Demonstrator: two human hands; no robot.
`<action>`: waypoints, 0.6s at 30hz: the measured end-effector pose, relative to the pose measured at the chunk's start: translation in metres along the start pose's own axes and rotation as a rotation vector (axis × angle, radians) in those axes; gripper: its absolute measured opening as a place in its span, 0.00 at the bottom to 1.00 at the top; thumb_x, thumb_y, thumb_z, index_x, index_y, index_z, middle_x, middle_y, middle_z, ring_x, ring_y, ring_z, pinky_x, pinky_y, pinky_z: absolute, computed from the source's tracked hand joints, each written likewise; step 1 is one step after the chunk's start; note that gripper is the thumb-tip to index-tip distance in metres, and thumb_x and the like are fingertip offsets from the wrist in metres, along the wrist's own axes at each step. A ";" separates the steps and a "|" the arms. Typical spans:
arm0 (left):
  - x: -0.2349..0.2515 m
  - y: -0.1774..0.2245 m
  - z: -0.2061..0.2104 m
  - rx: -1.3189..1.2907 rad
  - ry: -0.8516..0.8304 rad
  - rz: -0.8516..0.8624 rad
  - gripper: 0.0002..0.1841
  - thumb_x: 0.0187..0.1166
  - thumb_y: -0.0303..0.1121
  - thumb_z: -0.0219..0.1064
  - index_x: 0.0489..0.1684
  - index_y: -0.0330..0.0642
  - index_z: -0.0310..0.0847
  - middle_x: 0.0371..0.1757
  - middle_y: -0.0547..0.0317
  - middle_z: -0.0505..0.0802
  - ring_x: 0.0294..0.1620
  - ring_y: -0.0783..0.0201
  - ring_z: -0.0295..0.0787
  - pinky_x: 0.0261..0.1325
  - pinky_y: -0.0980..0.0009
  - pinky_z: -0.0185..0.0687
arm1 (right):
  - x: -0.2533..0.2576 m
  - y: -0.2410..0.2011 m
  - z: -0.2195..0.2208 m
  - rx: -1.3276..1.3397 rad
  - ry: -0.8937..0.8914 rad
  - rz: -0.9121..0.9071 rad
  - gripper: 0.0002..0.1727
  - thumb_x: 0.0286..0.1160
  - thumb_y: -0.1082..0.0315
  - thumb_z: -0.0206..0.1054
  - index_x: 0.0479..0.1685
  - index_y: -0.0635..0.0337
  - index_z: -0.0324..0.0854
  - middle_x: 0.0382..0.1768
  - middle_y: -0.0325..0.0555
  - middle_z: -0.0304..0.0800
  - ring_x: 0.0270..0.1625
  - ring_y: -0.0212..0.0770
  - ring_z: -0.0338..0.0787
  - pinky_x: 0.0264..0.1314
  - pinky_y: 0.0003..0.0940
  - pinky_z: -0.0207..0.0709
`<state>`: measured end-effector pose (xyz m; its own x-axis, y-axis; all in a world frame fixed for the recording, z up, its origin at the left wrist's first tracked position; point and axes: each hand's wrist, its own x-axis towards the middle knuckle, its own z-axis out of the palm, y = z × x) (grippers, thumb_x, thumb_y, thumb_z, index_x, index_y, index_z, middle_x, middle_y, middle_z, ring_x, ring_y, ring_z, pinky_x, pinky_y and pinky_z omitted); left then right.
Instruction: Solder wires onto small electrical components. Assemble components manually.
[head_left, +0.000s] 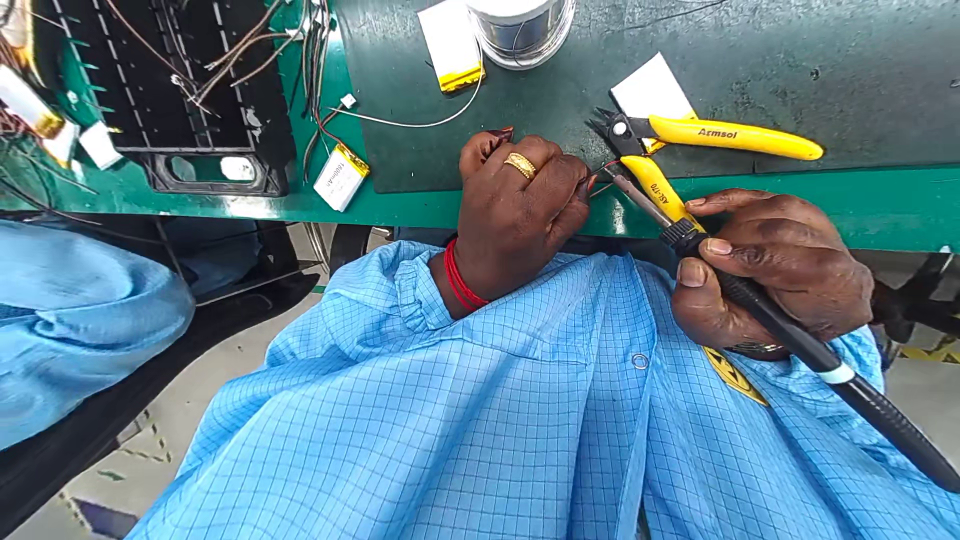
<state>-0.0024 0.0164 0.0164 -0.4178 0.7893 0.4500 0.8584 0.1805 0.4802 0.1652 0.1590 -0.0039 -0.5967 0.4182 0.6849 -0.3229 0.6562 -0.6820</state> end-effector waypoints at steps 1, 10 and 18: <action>0.000 0.000 0.000 0.001 -0.002 0.000 0.08 0.79 0.31 0.68 0.32 0.38 0.88 0.31 0.50 0.91 0.36 0.59 0.84 0.60 0.56 0.64 | 0.000 0.000 0.000 0.001 -0.002 0.000 0.07 0.75 0.65 0.65 0.33 0.57 0.77 0.27 0.38 0.74 0.34 0.34 0.83 0.52 0.38 0.85; 0.000 0.000 0.000 0.003 0.000 0.004 0.09 0.80 0.31 0.67 0.32 0.38 0.88 0.31 0.51 0.91 0.36 0.59 0.83 0.60 0.56 0.63 | 0.000 0.000 -0.002 -0.001 -0.030 0.006 0.06 0.74 0.65 0.65 0.34 0.57 0.77 0.27 0.39 0.75 0.34 0.34 0.83 0.53 0.39 0.85; 0.000 0.000 0.000 0.005 -0.005 0.002 0.09 0.80 0.31 0.67 0.32 0.38 0.89 0.30 0.50 0.92 0.36 0.59 0.84 0.60 0.55 0.64 | -0.001 0.001 -0.002 -0.003 -0.033 0.001 0.07 0.75 0.64 0.65 0.35 0.57 0.77 0.28 0.39 0.75 0.36 0.34 0.83 0.54 0.39 0.85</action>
<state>-0.0025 0.0163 0.0164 -0.4146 0.7928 0.4467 0.8606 0.1821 0.4756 0.1667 0.1605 -0.0043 -0.6213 0.3980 0.6749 -0.3202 0.6573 -0.6823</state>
